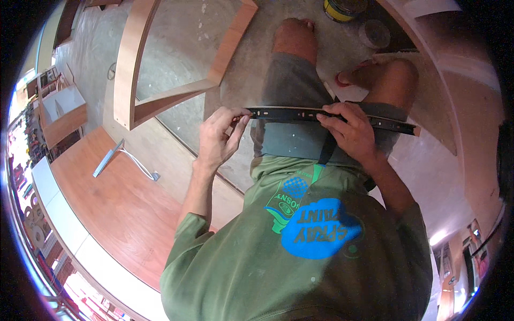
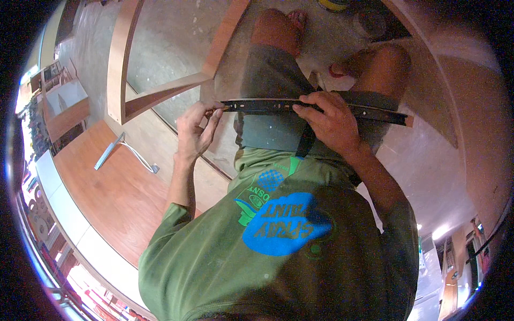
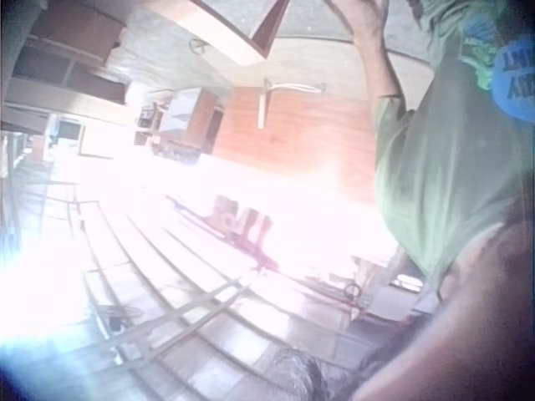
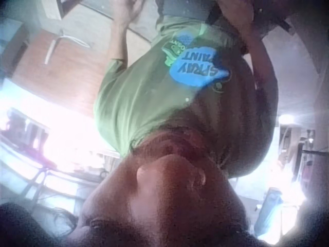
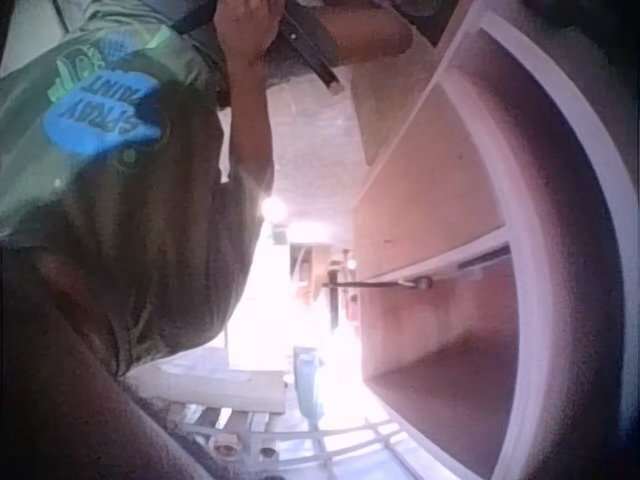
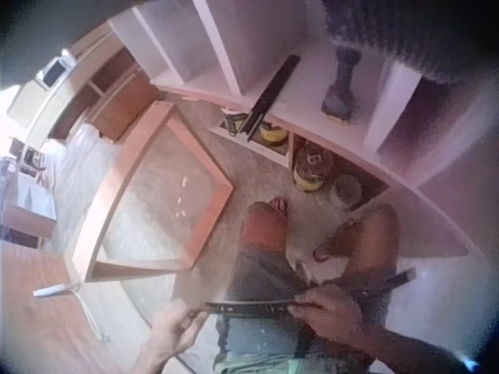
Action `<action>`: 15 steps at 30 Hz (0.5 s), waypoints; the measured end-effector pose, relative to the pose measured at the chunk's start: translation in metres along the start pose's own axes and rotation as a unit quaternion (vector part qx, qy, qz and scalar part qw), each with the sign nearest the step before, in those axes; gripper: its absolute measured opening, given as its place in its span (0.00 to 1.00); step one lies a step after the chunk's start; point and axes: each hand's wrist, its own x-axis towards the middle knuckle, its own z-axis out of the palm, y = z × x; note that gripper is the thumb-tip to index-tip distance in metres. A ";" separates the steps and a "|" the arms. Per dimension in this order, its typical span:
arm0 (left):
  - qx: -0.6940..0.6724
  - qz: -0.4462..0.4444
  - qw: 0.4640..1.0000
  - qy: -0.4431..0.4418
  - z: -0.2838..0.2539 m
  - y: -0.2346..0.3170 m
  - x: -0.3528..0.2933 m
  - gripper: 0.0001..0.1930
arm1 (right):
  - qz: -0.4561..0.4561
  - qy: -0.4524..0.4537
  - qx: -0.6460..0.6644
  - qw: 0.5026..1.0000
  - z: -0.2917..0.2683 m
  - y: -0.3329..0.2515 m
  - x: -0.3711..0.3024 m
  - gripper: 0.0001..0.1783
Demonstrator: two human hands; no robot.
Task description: The person measures and marks a wooden drawer front with a pencil and metal ruler, then uses a cordless drill to attach a metal drawer slide to the drawer front. The person remains seated on the floor throughout the process.
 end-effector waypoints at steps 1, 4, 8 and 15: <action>0.001 0.004 1.000 0.000 0.000 -0.001 0.000 0.05 | -0.001 0.000 0.000 1.000 0.000 0.000 0.000 0.16; 0.006 0.012 1.000 0.000 0.002 -0.003 0.000 0.05 | -0.007 0.004 -0.003 1.000 -0.001 0.000 0.001 0.16; 0.025 0.026 0.999 -0.009 0.003 -0.002 0.001 0.05 | -0.009 0.008 -0.004 1.000 0.000 0.000 0.001 0.15; 0.033 0.049 0.998 -0.011 0.003 -0.003 0.005 0.05 | -0.010 0.008 -0.009 1.000 0.003 0.002 0.002 0.16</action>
